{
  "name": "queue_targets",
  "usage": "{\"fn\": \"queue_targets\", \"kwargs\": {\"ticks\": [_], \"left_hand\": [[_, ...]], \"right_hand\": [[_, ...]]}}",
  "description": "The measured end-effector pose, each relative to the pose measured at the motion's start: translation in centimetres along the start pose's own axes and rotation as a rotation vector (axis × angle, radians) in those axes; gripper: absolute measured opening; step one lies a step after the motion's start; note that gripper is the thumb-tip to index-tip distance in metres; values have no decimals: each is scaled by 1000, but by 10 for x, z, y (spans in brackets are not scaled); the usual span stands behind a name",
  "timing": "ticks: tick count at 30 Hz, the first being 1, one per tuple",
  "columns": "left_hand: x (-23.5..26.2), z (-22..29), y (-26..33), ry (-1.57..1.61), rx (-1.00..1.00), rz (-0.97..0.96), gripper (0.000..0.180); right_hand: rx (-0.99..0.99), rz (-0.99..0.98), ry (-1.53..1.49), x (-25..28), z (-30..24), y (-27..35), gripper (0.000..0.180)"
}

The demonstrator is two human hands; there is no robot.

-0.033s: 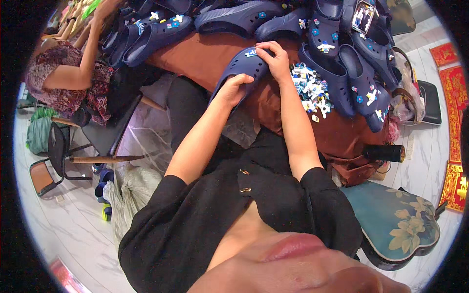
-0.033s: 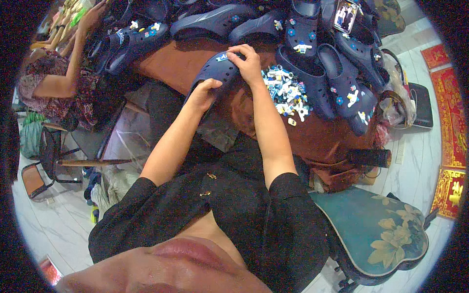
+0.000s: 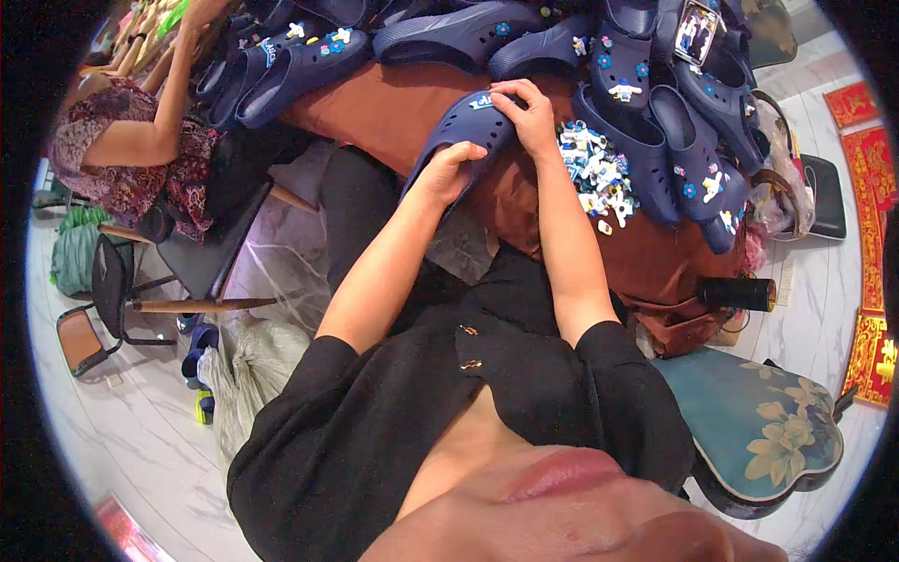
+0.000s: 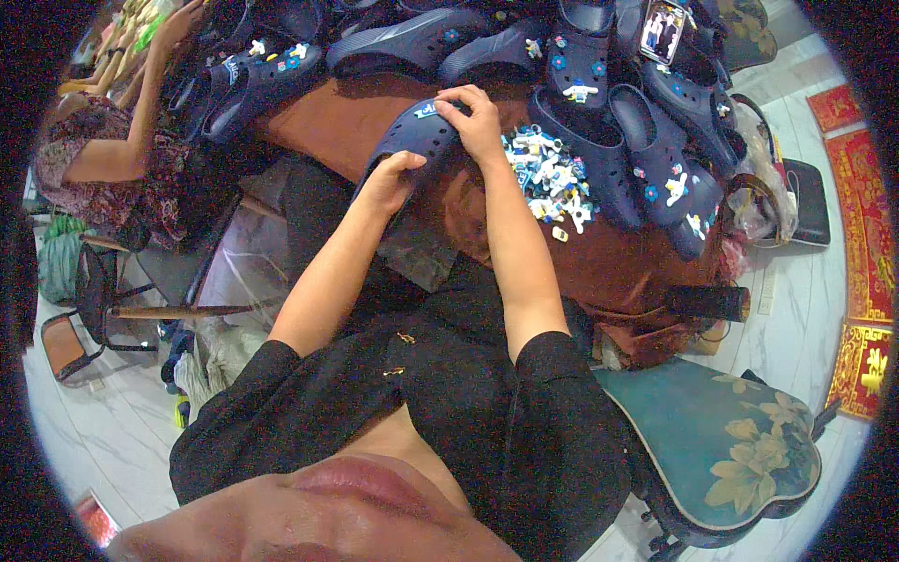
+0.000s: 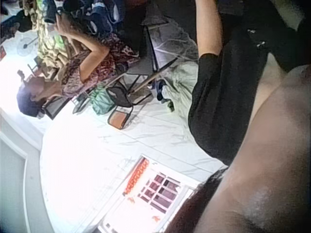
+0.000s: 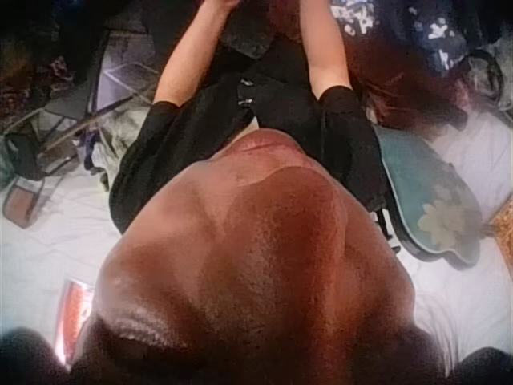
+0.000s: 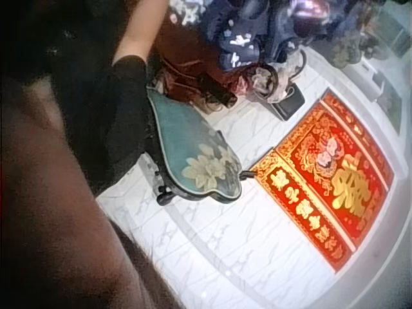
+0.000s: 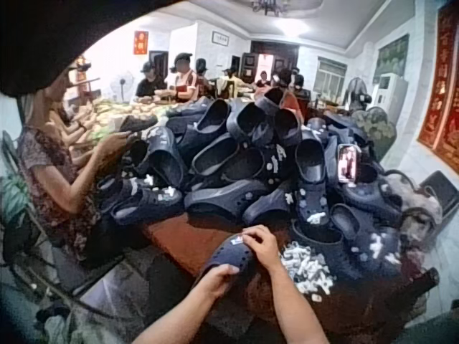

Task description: Attach decorative charms and pieces to blue clogs.

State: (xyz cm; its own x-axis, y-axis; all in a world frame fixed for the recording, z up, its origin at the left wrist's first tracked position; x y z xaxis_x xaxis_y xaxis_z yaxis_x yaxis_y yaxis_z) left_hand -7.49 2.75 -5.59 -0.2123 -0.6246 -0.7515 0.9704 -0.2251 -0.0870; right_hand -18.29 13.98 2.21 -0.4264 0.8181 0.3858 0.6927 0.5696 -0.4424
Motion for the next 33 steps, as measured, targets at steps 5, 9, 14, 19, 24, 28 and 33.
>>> {"fn": "queue_targets", "kwargs": {"ticks": [5,9,14,19,24,28,33], "left_hand": [[-9,4,1,6,-12,-11,46],[-11,4,4,80,-6,25,35],[-5,-1,1,86,49,-15,37],[-6,0,-2,35,-11,-69,50],[-12,3,1,42,-10,-56,44],[-19,10,1,46,-52,-58,36],[-24,10,3,52,-5,-48,36]], "right_hand": [[-7,-12,3,-1,-1,0,18],[11,-20,16,0,-4,0,18],[2,-52,19,-1,-5,-1,16],[2,-76,32,-5,-4,-1,15],[-15,-115,-133,-12,-1,-2,18],[-52,-142,-193,-14,4,-3,18],[-71,-176,-197,-15,11,-6,20]]}}
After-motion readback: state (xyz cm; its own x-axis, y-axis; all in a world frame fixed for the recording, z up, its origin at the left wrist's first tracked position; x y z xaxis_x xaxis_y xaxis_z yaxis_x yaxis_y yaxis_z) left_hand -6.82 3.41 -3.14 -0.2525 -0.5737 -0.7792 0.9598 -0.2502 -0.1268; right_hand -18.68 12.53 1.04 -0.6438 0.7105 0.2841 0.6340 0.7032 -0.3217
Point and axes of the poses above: each hand's wrist, its own y-axis away from the middle knuckle, its own x-axis out of the back of the hand, z = x × y, the point moved 7 cm from there along -y, towards the middle knuckle, and after that the axes turned 15 degrees about -z, right-handed, at the moved point
